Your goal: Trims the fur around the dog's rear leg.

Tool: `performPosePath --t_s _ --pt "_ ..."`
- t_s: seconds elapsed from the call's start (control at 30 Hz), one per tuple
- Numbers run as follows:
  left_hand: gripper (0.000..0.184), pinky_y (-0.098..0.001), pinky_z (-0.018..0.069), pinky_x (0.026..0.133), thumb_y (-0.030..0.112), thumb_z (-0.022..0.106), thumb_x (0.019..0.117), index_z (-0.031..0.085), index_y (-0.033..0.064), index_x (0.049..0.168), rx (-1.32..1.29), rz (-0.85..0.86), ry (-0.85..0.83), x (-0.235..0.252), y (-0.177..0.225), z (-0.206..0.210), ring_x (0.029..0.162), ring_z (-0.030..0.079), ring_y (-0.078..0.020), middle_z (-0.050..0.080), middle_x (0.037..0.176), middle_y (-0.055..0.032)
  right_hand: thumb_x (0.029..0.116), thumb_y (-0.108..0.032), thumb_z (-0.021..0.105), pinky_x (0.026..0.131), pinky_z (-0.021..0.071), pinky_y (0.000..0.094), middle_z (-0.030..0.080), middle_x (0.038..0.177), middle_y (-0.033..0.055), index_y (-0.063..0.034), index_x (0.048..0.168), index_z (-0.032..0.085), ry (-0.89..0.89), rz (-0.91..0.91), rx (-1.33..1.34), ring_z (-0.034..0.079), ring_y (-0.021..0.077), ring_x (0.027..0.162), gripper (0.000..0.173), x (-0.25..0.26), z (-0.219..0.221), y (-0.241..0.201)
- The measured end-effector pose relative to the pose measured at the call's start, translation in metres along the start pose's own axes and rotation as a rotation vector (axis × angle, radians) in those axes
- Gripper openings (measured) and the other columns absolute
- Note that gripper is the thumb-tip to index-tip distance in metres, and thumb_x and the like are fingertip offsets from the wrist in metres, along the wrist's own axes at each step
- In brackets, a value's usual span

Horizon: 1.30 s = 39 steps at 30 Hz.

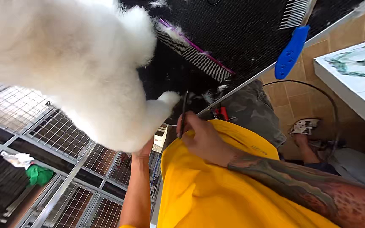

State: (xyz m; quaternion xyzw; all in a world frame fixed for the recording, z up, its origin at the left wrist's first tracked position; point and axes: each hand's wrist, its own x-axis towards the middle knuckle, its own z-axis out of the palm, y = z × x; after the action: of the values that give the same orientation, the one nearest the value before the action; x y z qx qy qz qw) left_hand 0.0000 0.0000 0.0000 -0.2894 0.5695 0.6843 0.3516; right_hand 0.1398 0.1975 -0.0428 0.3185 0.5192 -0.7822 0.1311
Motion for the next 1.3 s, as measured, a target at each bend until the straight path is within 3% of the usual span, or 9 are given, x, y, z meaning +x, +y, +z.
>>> performPosePath --t_s 0.17,0.33,0.5,0.63,0.77,0.9,1.07,1.2,1.3 --pt "0.031 -0.0422 0.0557 0.095 0.039 0.071 0.0870 0.072 0.0117 0.102 -0.043 -0.065 -0.078 0.003 0.003 -0.003 0.101 0.070 -0.0223 0.074 0.103 -0.0088 0.0935 -0.006 0.053 0.079 0.0611 0.0468 0.069 0.110 0.0202 0.0014 0.120 0.063 0.217 -0.431 -0.511 0.070 0.0351 0.099 0.030 0.009 0.018 0.061" --pt "0.035 -0.0357 0.0577 0.086 0.040 0.079 0.0791 0.072 0.0107 0.097 -0.018 -0.117 -0.260 0.010 0.013 -0.017 0.086 0.069 -0.0184 0.073 0.096 -0.0086 0.0938 -0.026 0.066 0.109 0.0472 0.0567 0.065 0.119 0.0249 -0.0016 0.112 0.064 0.282 -0.618 -0.659 0.066 0.0406 0.111 0.031 0.007 0.061 0.068" --pt "0.037 -0.0407 0.0555 0.096 0.037 0.082 0.0766 0.075 0.0134 0.104 0.147 -0.065 -0.450 0.018 0.027 -0.030 0.104 0.070 -0.0215 0.074 0.106 -0.0081 0.0959 0.000 0.058 0.079 0.0596 0.0479 0.066 0.101 0.0230 0.0002 0.104 0.062 0.388 -0.665 -0.664 0.068 0.0385 0.090 0.009 0.007 0.089 0.055" --pt "0.039 -0.0414 0.0557 0.096 0.041 0.078 0.0808 0.072 0.0121 0.106 0.123 -0.081 -0.427 0.019 0.030 -0.035 0.104 0.069 -0.0220 0.073 0.107 -0.0086 0.0923 -0.021 0.066 0.101 0.0508 0.0538 0.065 0.106 0.0182 -0.0060 0.110 0.063 0.385 -0.641 -0.659 0.065 0.0376 0.102 0.023 0.005 0.103 0.043" --pt "0.042 -0.0417 0.0550 0.096 0.044 0.075 0.0829 0.071 0.0122 0.110 0.124 -0.090 -0.451 0.022 0.029 -0.036 0.103 0.069 -0.0218 0.073 0.109 -0.0092 0.0922 0.002 0.062 0.073 0.0591 0.0473 0.063 0.093 0.0197 -0.0013 0.106 0.062 0.437 -0.634 -0.680 0.066 0.0375 0.084 0.015 -0.003 0.108 0.034" --pt "0.041 -0.0421 0.0545 0.097 0.042 0.077 0.0824 0.071 0.0111 0.109 0.121 -0.087 -0.453 0.025 0.029 -0.039 0.106 0.069 -0.0218 0.073 0.108 -0.0094 0.0873 -0.017 0.067 0.086 0.0528 0.0510 0.062 0.098 0.0167 -0.0058 0.111 0.062 0.389 -0.589 -0.722 0.063 0.0364 0.090 0.027 -0.010 0.107 0.024" --pt "0.036 -0.0354 0.0580 0.083 0.037 0.078 0.0827 0.071 0.0085 0.103 0.091 -0.076 -0.497 0.030 0.026 -0.038 0.084 0.069 -0.0176 0.073 0.098 -0.0094 0.0903 0.003 0.064 0.068 0.0586 0.0469 0.062 0.089 0.0190 -0.0010 0.108 0.062 0.386 -0.532 -0.757 0.067 0.0372 0.080 0.018 -0.020 0.101 0.011" --pt "0.037 -0.0369 0.0574 0.089 0.035 0.082 0.0788 0.072 0.0097 0.104 0.114 -0.055 -0.522 0.032 0.026 -0.043 0.089 0.070 -0.0182 0.074 0.100 -0.0084 0.0839 -0.017 0.070 0.077 0.0552 0.0478 0.062 0.096 0.0155 -0.0058 0.115 0.062 0.320 -0.497 -0.755 0.064 0.0352 0.088 0.034 -0.021 0.094 0.003" --pt "0.037 -0.0381 0.0584 0.087 0.033 0.085 0.0758 0.072 0.0098 0.102 0.101 -0.048 -0.517 0.034 0.025 -0.044 0.088 0.071 -0.0201 0.074 0.099 -0.0102 0.0844 0.001 0.069 0.064 0.0574 0.0442 0.062 0.089 0.0166 -0.0026 0.111 0.062 0.319 -0.473 -0.761 0.067 0.0346 0.079 0.028 -0.023 0.089 -0.002"
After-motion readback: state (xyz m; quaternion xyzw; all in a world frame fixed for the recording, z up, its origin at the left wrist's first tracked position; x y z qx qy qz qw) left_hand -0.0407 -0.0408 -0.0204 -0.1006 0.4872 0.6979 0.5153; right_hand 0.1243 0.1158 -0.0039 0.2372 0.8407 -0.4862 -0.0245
